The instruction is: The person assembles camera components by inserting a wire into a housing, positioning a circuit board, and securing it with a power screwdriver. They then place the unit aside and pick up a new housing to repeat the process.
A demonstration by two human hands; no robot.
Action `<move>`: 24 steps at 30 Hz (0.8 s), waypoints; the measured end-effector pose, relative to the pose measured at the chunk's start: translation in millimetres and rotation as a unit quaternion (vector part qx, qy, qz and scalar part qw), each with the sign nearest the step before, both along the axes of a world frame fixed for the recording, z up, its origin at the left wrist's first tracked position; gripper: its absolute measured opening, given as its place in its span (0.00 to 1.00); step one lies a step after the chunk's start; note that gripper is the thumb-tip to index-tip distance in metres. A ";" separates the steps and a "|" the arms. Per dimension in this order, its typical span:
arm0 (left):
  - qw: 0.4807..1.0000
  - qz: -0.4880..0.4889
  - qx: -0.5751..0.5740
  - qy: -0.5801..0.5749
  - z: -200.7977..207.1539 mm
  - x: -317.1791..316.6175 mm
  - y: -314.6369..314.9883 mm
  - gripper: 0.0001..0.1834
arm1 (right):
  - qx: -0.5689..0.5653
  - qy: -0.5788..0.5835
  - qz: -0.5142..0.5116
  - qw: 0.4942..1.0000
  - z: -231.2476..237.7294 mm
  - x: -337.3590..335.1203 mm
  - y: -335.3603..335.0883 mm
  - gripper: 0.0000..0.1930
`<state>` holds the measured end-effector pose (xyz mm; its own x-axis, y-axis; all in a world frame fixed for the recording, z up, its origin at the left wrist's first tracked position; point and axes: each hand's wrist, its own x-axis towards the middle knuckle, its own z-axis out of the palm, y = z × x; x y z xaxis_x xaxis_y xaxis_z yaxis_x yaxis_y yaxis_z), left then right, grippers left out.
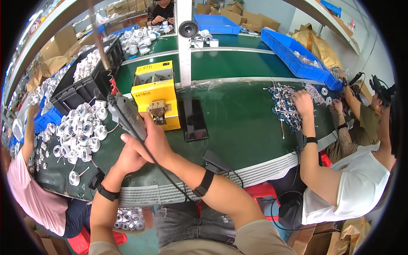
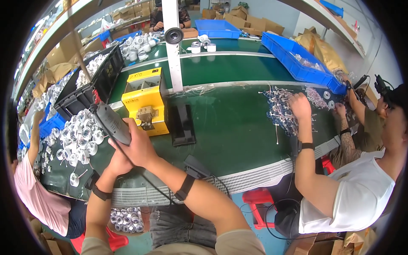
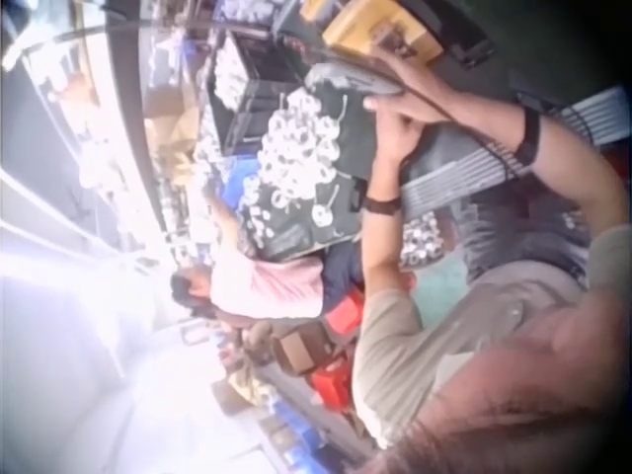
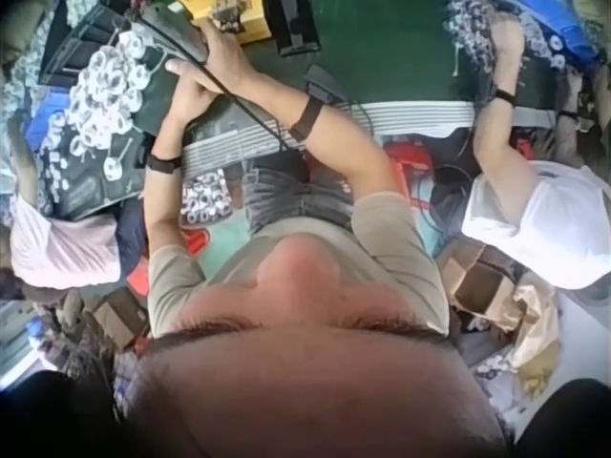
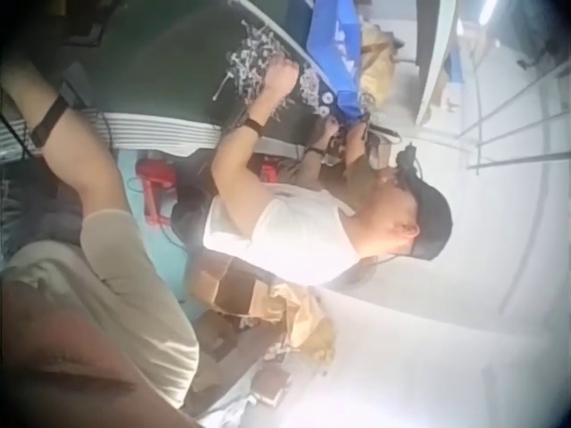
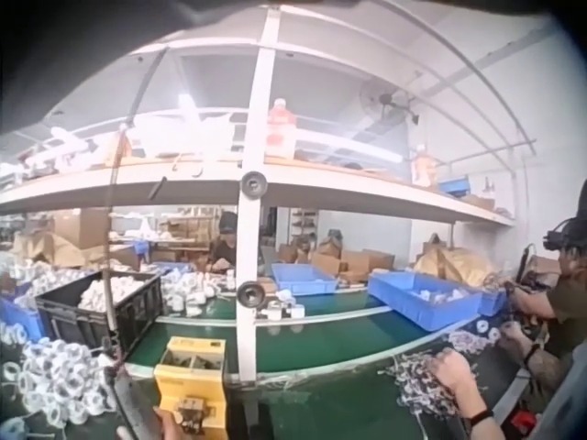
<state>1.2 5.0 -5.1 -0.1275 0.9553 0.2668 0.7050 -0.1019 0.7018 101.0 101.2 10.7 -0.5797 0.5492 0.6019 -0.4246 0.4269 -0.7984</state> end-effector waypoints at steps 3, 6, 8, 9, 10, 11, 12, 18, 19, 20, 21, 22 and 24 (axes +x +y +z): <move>1.000 -0.007 0.010 0.006 2.1 0.7 -0.7 0.23 | -0.007 -0.001 -0.011 1.000 -0.4 -2.0 -3.2 0.31; 1.000 -0.013 0.019 0.008 -2.7 -2.3 1.0 0.23 | -0.021 0.020 -0.052 0.998 -4.4 -5.6 -5.2 0.33; 1.000 -0.017 0.007 0.021 0.3 -3.1 -0.4 0.24 | -0.019 0.001 -0.031 0.999 -2.6 -3.2 -1.1 0.33; 0.999 -0.028 -0.003 0.034 1.0 -3.5 0.1 0.25 | -0.016 -0.018 -0.018 1.000 -1.0 -1.2 0.3 0.33; 0.999 -0.029 0.008 0.042 0.3 -3.2 1.0 0.25 | -0.003 -0.016 -0.040 0.999 -0.7 -0.4 -0.1 0.30; 0.999 -0.029 0.007 0.042 1.6 -0.1 1.4 0.25 | -0.004 -0.016 -0.039 0.999 -0.9 -0.2 -2.3 0.30; 0.999 -0.020 0.010 0.023 5.7 4.0 1.6 0.24 | -0.019 -0.009 -0.051 0.998 -0.2 -0.3 -4.6 0.29; 0.999 -0.012 0.034 0.025 1.3 1.8 -0.3 0.24 | 0.021 -0.016 -0.056 0.998 -4.1 -3.5 -2.8 0.31; 0.999 -0.003 0.048 0.020 1.9 3.9 0.2 0.24 | 0.013 -0.002 -0.072 0.997 -5.0 -2.8 -3.4 0.31; 0.999 -0.004 0.048 0.020 3.6 4.1 0.5 0.24 | 0.012 -0.003 -0.073 0.997 -5.1 -2.5 -2.8 0.31; 1.000 -0.007 0.017 0.019 6.7 4.0 0.5 0.24 | -0.002 -0.004 -0.070 0.998 -2.4 -1.3 -3.1 0.31; 1.000 -0.011 -0.014 0.017 7.7 3.8 0.6 0.24 | -0.016 -0.004 -0.067 0.998 -1.1 -0.1 -3.1 0.32; 1.000 -0.012 0.004 0.026 5.2 2.5 -0.1 0.24 | -0.005 -0.028 -0.058 0.998 -0.1 1.1 -2.3 0.31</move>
<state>3.7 4.9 0.1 -0.0904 0.9558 0.2799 0.7377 -0.1246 0.6636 102.1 98.9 10.6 -0.5447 0.6203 0.5644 -0.3279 0.4619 -0.8241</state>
